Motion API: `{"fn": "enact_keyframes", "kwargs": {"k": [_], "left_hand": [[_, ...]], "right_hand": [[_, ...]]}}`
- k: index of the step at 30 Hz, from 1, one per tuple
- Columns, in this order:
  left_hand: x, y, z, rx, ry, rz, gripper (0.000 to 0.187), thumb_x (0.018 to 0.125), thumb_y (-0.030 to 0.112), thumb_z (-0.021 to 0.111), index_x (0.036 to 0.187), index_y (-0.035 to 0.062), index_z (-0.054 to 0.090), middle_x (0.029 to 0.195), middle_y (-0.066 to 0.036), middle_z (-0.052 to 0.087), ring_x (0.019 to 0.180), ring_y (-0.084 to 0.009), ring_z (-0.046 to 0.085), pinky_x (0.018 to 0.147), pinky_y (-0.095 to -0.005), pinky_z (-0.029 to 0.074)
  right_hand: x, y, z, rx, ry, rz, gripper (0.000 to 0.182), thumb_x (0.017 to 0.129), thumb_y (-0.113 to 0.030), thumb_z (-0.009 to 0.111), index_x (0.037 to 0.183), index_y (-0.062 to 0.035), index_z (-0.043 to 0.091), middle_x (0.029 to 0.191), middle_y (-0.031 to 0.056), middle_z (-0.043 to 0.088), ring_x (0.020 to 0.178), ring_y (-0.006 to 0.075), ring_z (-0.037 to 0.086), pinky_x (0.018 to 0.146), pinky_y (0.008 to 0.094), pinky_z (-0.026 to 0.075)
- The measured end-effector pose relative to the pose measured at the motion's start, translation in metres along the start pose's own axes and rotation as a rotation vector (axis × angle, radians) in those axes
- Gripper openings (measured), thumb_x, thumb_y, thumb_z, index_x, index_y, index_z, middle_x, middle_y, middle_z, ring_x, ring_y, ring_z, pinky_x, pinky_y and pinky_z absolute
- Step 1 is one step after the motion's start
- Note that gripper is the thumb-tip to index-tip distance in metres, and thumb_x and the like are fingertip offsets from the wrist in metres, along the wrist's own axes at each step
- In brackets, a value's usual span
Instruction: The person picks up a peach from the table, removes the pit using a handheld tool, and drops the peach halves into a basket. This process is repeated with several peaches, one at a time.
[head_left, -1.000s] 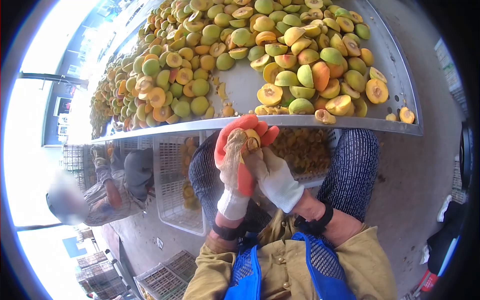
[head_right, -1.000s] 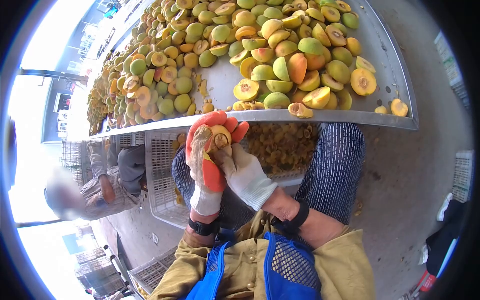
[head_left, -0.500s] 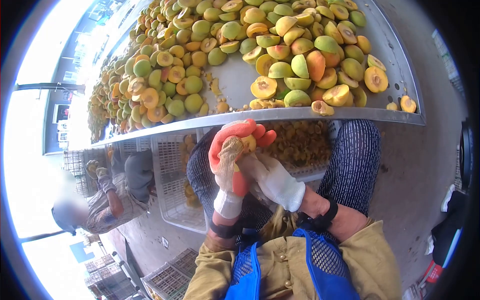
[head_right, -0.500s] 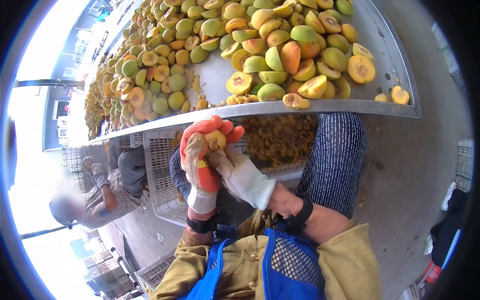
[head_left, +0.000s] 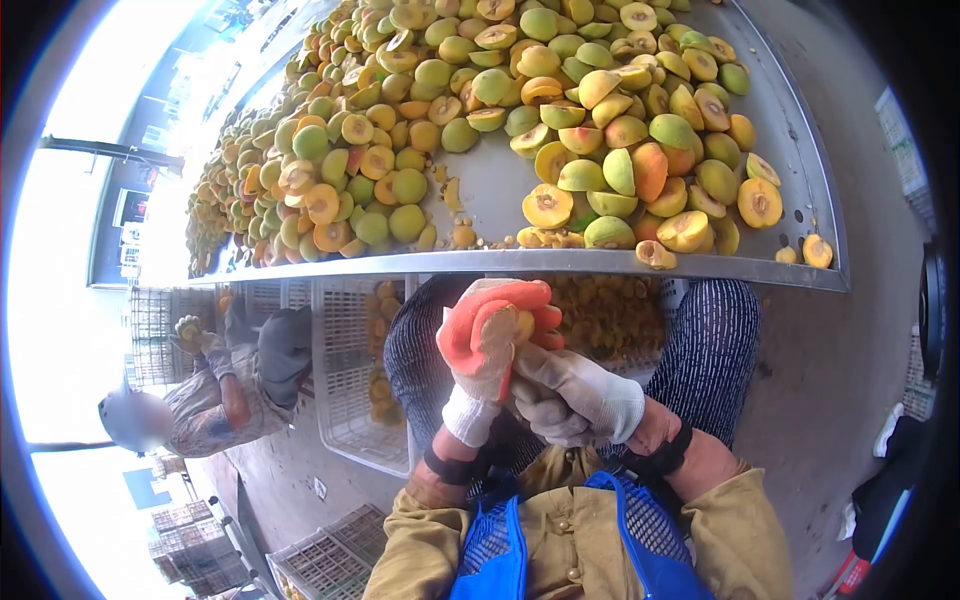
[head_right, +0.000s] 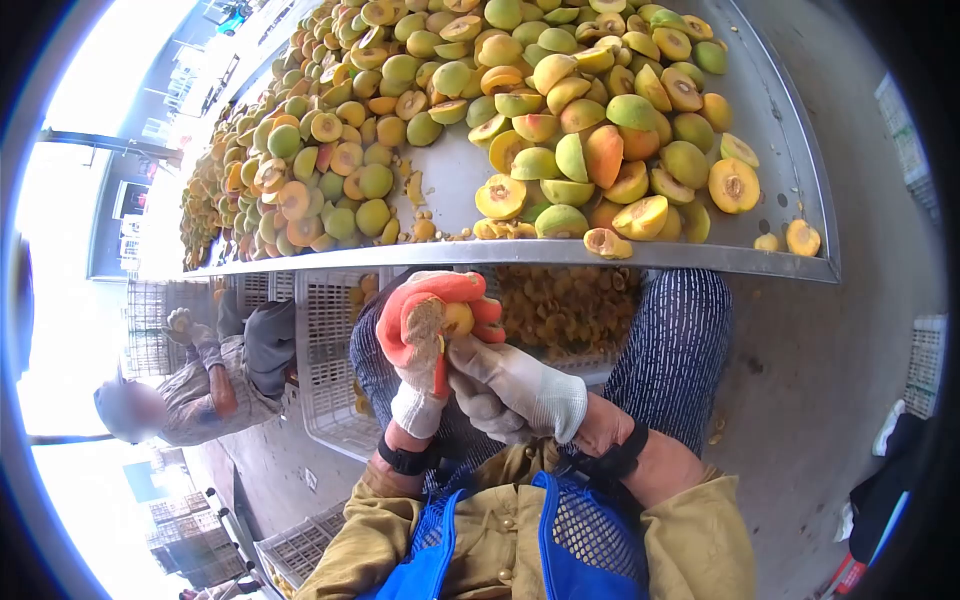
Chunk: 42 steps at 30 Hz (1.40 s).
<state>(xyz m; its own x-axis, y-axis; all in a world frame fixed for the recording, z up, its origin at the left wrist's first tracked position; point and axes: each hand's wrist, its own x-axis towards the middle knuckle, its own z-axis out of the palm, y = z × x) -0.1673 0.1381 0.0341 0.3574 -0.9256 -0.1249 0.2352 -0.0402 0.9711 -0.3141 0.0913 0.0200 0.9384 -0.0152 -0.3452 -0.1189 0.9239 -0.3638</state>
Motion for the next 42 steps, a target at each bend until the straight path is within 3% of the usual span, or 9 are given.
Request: {"fn": "enact_keyframes", "kwargs": {"k": [9,11,17,19,23,25,29,35,42], "left_hand": [[0.02,0.011,0.004,-0.515,0.088,-0.072,0.038,0.104,0.038,0.055,0.116,0.0031,0.064,0.107,-0.015,0.07,0.083,-0.0272,0.073,0.06,-0.0383,0.062],[0.014,0.033,-0.022,-0.156,0.423,0.029,0.038,0.104,0.038,0.055,0.116,0.0034,0.063,0.103,-0.015,0.071,0.082,-0.0285,0.074,0.059,-0.0401,0.063],[0.0,0.082,-0.142,1.337,0.364,0.238,0.03,0.099,0.023,0.069,0.117,-0.0004,0.072,0.105,-0.006,0.073,0.094,-0.0102,0.065,0.086,-0.0262,0.053],[0.042,0.072,-0.079,0.841,0.223,0.181,0.032,0.098,0.017,0.069,0.125,0.0001,0.069,0.106,-0.005,0.073,0.093,-0.0095,0.064,0.086,-0.0254,0.053],[0.129,0.01,0.005,1.055,-0.087,0.048,0.062,0.091,0.016,0.07,0.147,0.0047,0.047,0.124,-0.02,0.069,0.114,-0.0302,0.069,0.095,-0.0375,0.054],[0.155,-0.018,0.015,1.076,-0.171,0.464,0.063,0.089,0.01,0.073,0.147,0.0079,0.048,0.123,-0.018,0.07,0.104,-0.0188,0.069,0.088,-0.0318,0.056],[0.147,0.003,0.008,0.612,-0.192,-0.15,0.065,0.086,0.002,0.072,0.146,0.007,0.049,0.125,-0.013,0.068,0.107,-0.0173,0.066,0.089,-0.0302,0.055],[0.055,0.034,0.01,0.019,-0.182,-0.095,0.06,0.085,0.015,0.08,0.139,0.0025,0.057,0.129,-0.006,0.061,0.115,-0.0153,0.059,0.106,-0.0321,0.045],[0.021,-0.013,-0.009,-0.35,0.022,-0.045,0.03,0.098,0.013,0.067,0.126,0.0058,0.057,0.129,-0.012,0.062,0.112,-0.03,0.065,0.101,-0.0486,0.055]], "right_hand": [[0.01,0.007,-0.018,0.387,-0.565,0.003,0.052,0.101,-0.062,0.051,0.088,-0.0116,0.053,0.058,-0.0055,0.042,0.037,0.0035,0.033,0.032,0.0205,0.027],[0.012,0.008,-0.018,0.398,-0.578,-0.021,0.05,0.102,-0.061,0.049,0.088,-0.0134,0.055,0.059,-0.0055,0.043,0.037,0.004,0.035,0.032,0.0201,0.03],[0.032,0.02,-0.01,0.41,0.149,-0.009,0.048,0.102,-0.063,0.05,0.09,-0.0161,0.054,0.06,-0.008,0.037,0.043,0.0044,0.033,0.039,0.0219,0.028],[0.04,0.026,-0.013,0.484,0.245,0.033,0.047,0.102,-0.063,0.05,0.091,-0.0168,0.053,0.06,-0.0081,0.038,0.043,0.0045,0.033,0.039,0.0217,0.028],[0.029,0.023,-0.012,0.306,0.406,-0.095,0.05,0.1,-0.066,0.051,0.095,-0.0158,0.054,0.061,-0.0049,0.044,0.043,0.0072,0.035,0.04,0.0221,0.028],[0.024,0.014,-0.012,0.197,0.5,-0.205,0.051,0.1,-0.064,0.053,0.096,-0.0136,0.055,0.062,-0.0029,0.048,0.042,0.0093,0.039,0.038,0.0253,0.031],[0.016,-0.004,-0.012,0.132,0.652,-0.469,0.046,0.103,-0.056,0.055,0.099,-0.0101,0.059,0.067,-0.0007,0.051,0.047,0.0117,0.045,0.044,0.028,0.039],[0.028,-0.004,-0.017,-0.218,0.713,-0.72,0.042,0.105,-0.041,0.059,0.122,-0.0019,0.062,0.095,0.0002,0.062,0.085,0.0099,0.051,0.078,0.0257,0.046],[0.039,0.007,-0.016,-0.395,0.584,-0.832,0.034,0.104,-0.036,0.063,0.115,-0.0032,0.063,0.086,-0.0029,0.062,0.072,0.0069,0.053,0.067,0.0245,0.046]]}}
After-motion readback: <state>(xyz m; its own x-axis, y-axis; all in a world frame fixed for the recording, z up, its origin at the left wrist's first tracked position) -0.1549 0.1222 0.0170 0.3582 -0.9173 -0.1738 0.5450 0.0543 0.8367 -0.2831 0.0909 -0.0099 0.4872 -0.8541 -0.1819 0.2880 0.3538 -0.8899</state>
